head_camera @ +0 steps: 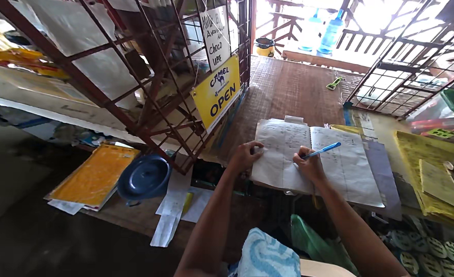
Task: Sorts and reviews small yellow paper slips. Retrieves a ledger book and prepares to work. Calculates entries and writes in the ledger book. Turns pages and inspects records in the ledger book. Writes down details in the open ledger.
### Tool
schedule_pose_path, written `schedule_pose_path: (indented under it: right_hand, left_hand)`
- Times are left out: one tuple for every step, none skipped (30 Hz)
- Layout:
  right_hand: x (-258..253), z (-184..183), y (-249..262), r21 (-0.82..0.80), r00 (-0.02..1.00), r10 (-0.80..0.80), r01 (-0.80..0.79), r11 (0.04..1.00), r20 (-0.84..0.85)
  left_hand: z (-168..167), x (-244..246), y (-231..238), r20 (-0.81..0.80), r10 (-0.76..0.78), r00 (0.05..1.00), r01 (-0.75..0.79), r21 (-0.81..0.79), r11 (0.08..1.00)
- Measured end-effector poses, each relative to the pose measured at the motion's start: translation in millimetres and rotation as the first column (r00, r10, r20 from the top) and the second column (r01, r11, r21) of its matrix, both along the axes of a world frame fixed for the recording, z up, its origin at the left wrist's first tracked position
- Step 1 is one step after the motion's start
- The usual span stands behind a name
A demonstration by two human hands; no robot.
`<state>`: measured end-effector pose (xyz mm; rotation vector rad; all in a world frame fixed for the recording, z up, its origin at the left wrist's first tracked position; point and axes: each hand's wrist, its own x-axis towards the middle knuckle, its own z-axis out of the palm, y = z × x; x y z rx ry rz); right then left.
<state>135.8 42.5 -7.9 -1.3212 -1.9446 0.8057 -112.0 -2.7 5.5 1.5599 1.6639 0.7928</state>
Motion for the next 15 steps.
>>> schedule_pose_path:
  right_hand:
    - [0.3, -0.5, 0.5, 0.001, 1.000, -0.010, 0.010, 1.000, -0.012]
    - [0.3, -0.4, 1.0, 0.004, 1.000, -0.022, 0.022, 1.000, -0.015]
    - [0.1, -0.4, 1.2, 0.012, 0.999, -0.031, 0.031, 0.999, -0.008]
    - [-0.4, -0.2, 0.8, 0.017, 1.000, -0.031, 0.031, 0.999, 0.007]
    - [-0.9, -0.3, 0.5, 0.025, 0.999, -0.026, 0.026, 0.999, 0.021]
    - [-0.9, -0.6, 0.5, 0.034, 0.999, -0.020, 0.019, 0.999, 0.028]
    - [-0.4, -0.8, 0.6, 0.037, 1.000, -0.013, 0.012, 0.999, 0.029]
    - [0.4, -0.6, 0.8, 0.034, 1.000, -0.005, 0.004, 0.999, 0.027]
    - [0.6, 0.1, 1.0, 0.030, 1.000, 0.001, -0.002, 1.000, 0.029]
    - [0.5, 0.6, 1.3, 0.031, 0.999, 0.002, -0.003, 1.000, 0.036]
    - [0.2, 0.6, 1.3, 0.038, 0.999, -0.002, 0.000, 0.999, 0.046]
    - [0.0, 0.6, 1.0, 0.042, 0.998, -0.005, 0.002, 0.999, 0.058]
    - [0.1, 1.0, 0.7, 0.043, 0.997, -0.005, 0.002, 0.999, 0.074]
    - [0.3, 2.0, 0.3, 0.036, 0.996, -0.003, 0.000, 0.999, 0.090]
    - [0.6, 2.9, 0.0, 0.026, 0.995, -0.004, 0.002, 1.000, 0.103]
  left_hand:
    - [0.0, 0.1, 0.2, -0.001, 0.001, 1.000, -0.001, 0.001, 1.000]
    - [0.2, 0.2, 0.3, -0.002, 0.000, 1.000, 0.000, 0.000, 1.000]
    - [0.5, 0.4, 0.0, -0.003, -0.001, 1.000, 0.001, -0.002, 1.000]
    - [0.7, 0.4, -0.5, -0.001, -0.001, 1.000, 0.001, -0.005, 1.000]
    - [0.5, 0.0, -0.6, 0.000, -0.003, 1.000, 0.003, -0.006, 1.000]
    - [-0.2, -0.1, -0.4, 0.004, -0.004, 1.000, 0.004, -0.003, 1.000]
    - [-1.6, 0.1, 0.0, 0.010, -0.005, 1.000, 0.005, 0.004, 1.000]
    - [-2.4, 0.0, 0.5, 0.014, -0.008, 1.000, 0.008, 0.007, 1.000]
    - [-2.7, -0.1, 0.8, 0.016, -0.010, 1.000, 0.010, 0.009, 1.000]
    - [-1.9, -0.2, 0.6, 0.017, -0.011, 1.000, 0.011, 0.005, 1.000]
    - [-1.3, -0.4, 0.3, 0.014, -0.011, 1.000, 0.011, 0.002, 1.000]
    - [-1.0, -0.3, 0.0, 0.010, -0.010, 1.000, 0.010, -0.003, 1.000]
    - [-0.4, -0.1, 0.0, 0.004, -0.008, 1.000, 0.008, -0.008, 1.000]
    - [0.3, 0.1, 0.0, 0.003, -0.006, 1.000, 0.006, -0.014, 1.000]
    - [0.4, 0.1, -0.1, 0.006, -0.003, 1.000, 0.003, -0.017, 1.000]
